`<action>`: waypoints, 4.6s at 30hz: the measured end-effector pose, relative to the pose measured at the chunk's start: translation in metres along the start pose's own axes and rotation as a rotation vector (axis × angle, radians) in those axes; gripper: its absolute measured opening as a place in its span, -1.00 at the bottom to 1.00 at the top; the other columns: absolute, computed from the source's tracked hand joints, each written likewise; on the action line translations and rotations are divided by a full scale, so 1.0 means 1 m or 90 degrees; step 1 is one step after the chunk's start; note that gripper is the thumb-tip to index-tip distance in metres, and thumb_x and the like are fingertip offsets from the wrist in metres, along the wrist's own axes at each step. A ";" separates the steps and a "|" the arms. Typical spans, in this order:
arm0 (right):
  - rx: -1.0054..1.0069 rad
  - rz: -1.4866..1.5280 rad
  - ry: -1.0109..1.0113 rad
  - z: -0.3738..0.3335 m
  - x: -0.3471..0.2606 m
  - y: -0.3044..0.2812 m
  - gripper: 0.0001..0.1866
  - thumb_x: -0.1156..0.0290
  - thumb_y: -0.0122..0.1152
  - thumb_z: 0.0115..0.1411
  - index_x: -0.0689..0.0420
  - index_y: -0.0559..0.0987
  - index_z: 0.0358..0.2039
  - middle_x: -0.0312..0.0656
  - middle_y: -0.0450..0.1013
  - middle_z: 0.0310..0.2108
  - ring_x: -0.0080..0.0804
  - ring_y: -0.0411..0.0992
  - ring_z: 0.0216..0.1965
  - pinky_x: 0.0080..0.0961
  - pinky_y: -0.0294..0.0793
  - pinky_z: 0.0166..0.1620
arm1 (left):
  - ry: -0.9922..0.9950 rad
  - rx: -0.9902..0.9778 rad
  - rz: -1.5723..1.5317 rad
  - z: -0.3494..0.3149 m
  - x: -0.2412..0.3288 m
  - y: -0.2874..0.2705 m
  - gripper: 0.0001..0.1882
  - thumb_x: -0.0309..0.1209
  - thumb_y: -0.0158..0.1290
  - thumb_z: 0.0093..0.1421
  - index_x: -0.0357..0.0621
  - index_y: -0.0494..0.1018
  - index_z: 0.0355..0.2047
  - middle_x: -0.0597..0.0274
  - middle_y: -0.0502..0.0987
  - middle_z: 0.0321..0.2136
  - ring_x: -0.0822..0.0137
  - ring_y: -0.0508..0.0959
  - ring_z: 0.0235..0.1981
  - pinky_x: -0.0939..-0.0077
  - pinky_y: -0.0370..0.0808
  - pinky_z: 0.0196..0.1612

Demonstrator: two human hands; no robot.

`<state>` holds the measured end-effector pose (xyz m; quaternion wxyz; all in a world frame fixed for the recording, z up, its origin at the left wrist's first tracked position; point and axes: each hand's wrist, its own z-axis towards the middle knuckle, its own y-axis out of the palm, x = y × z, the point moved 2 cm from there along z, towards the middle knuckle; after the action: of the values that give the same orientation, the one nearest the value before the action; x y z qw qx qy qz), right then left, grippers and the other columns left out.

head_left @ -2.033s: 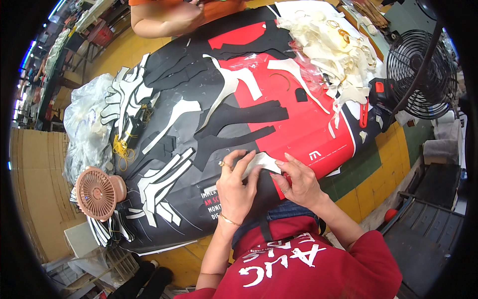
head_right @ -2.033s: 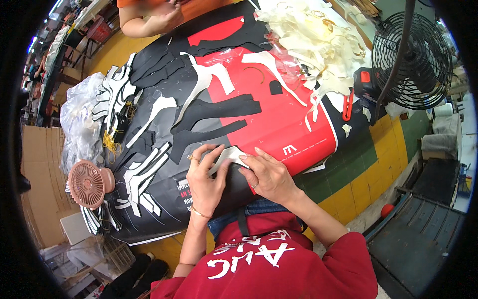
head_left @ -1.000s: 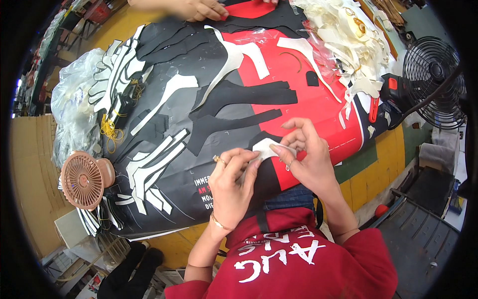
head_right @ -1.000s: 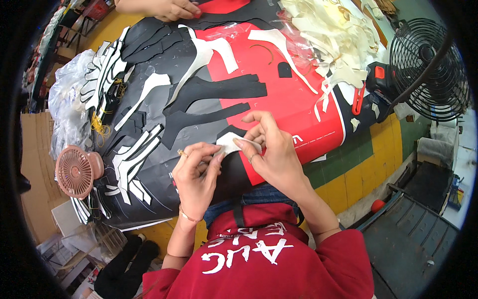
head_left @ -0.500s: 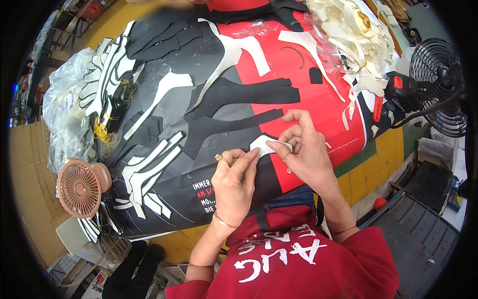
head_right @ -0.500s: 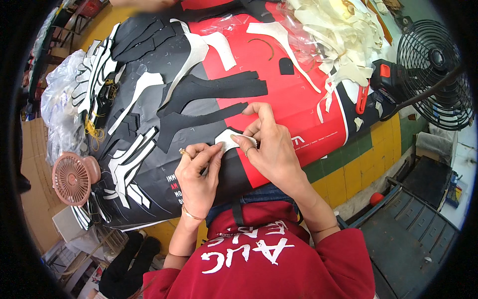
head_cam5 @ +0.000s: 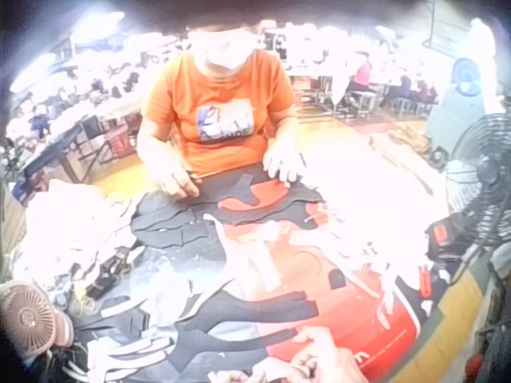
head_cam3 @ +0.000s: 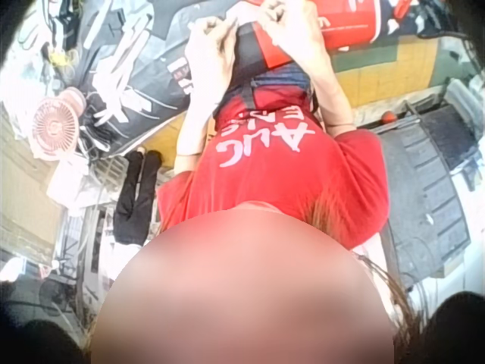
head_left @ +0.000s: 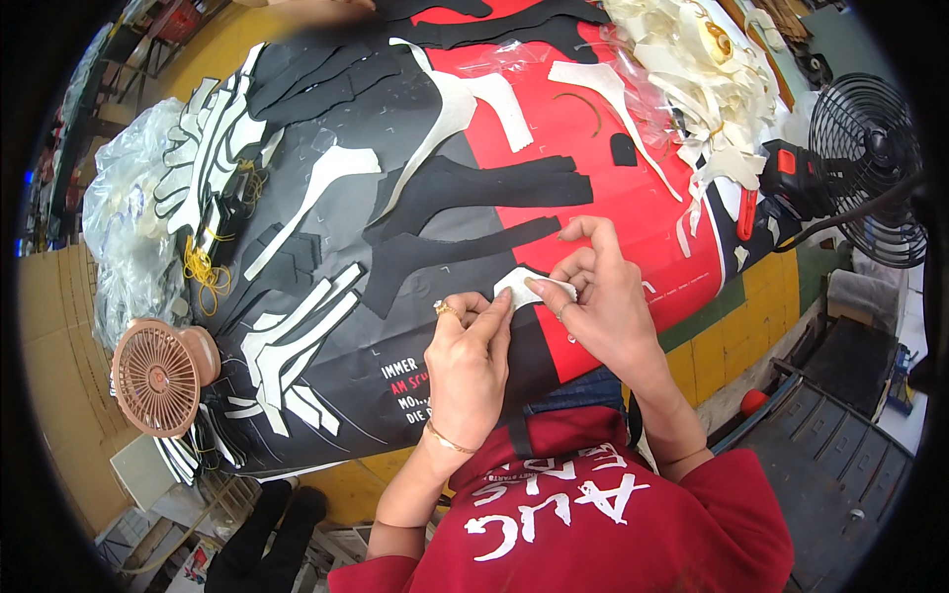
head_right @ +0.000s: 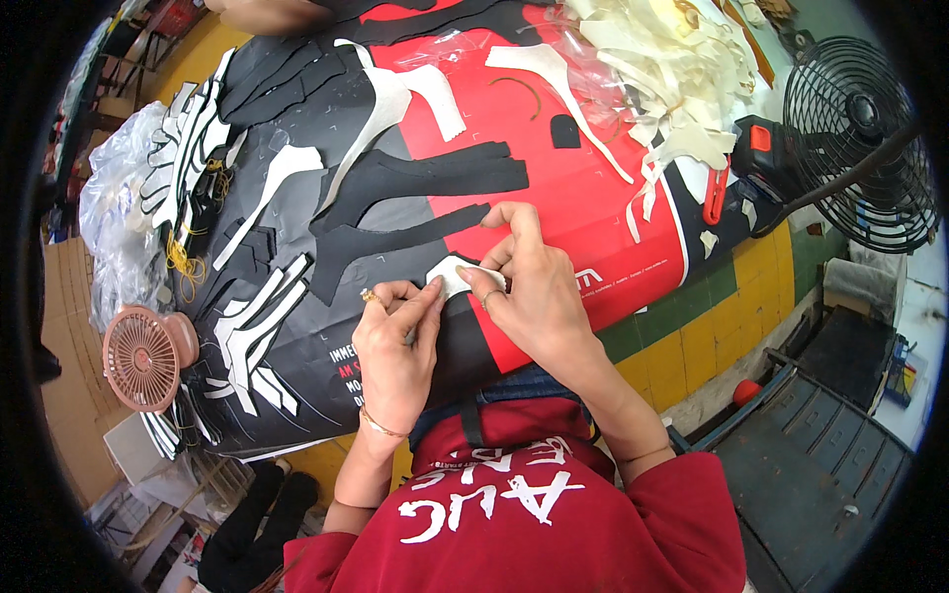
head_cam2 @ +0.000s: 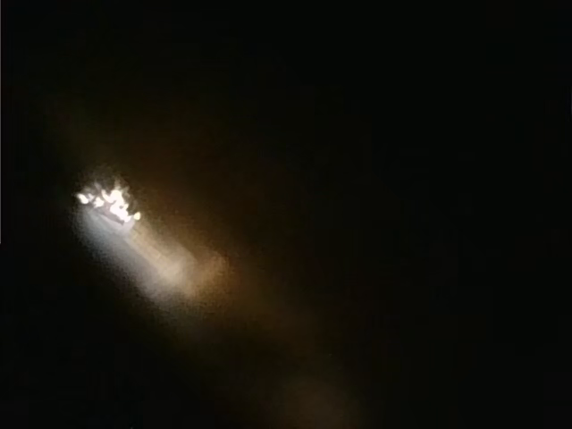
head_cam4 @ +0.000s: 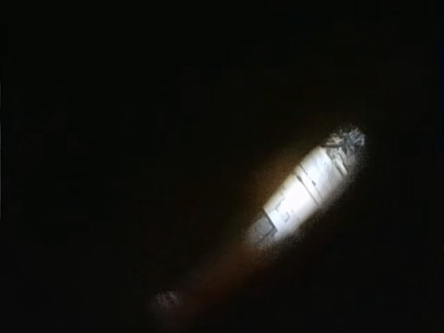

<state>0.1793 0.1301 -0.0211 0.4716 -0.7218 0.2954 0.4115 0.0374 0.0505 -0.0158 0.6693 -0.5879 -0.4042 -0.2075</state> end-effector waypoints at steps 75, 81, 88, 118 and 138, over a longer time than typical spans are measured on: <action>-0.212 -0.384 -0.396 -0.048 0.017 0.017 -0.50 -0.06 0.15 0.27 -0.20 0.49 0.18 0.12 0.03 0.43 0.04 -0.04 0.47 0.07 -0.05 0.39 | -0.202 -0.043 -0.416 0.005 -0.018 -0.043 -0.69 -0.67 0.12 0.24 -0.42 0.48 0.00 0.16 0.40 -0.16 0.53 0.60 -0.40 0.71 0.58 -0.38; -0.228 -0.427 -0.369 -0.048 0.011 0.018 -0.43 -0.12 0.10 0.26 -0.26 0.47 0.25 0.11 0.01 0.44 0.01 -0.08 0.48 0.04 -0.04 0.40 | -0.100 -0.044 -0.465 0.003 0.003 -0.038 -0.69 -0.70 0.11 0.23 -0.42 0.48 0.00 0.12 0.39 -0.12 0.52 0.60 -0.34 0.70 0.61 -0.33; -0.287 -0.411 -0.344 -0.048 0.004 0.012 -0.43 -0.09 0.16 0.25 -0.23 0.45 0.24 0.14 -0.10 0.47 0.03 -0.15 0.50 0.04 -0.13 0.42 | -0.082 0.007 -0.426 0.000 -0.004 -0.035 -0.71 -0.71 0.12 0.23 -0.41 0.50 -0.03 0.14 0.38 -0.12 0.53 0.60 -0.34 0.71 0.62 -0.33; -0.064 -0.134 -0.259 -0.036 0.007 0.015 -0.54 0.40 0.38 0.13 0.18 0.54 0.05 -0.01 0.49 0.10 -0.09 0.36 0.26 -0.01 0.14 0.35 | 0.026 -0.082 -0.479 -0.022 0.002 -0.019 -0.60 -0.76 0.10 0.19 -0.37 0.47 0.05 0.06 0.38 -0.02 0.46 0.63 -0.26 0.64 0.64 -0.23; 0.150 0.247 -0.098 -0.010 0.009 -0.001 -0.85 0.46 0.34 0.22 0.32 0.66 -0.33 -0.19 0.48 -0.47 -0.50 0.49 -0.42 -0.51 0.47 -0.31 | 0.238 -0.158 0.120 0.010 -0.018 -0.010 -0.42 -0.27 0.39 -0.04 0.08 0.51 0.04 0.03 0.18 0.33 -0.08 0.13 0.36 -0.04 -0.04 0.39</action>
<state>0.1877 0.1208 -0.0258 0.4857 -0.5578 0.4380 0.5110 0.0170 0.0541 -0.0239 0.6712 -0.6526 -0.1880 -0.2972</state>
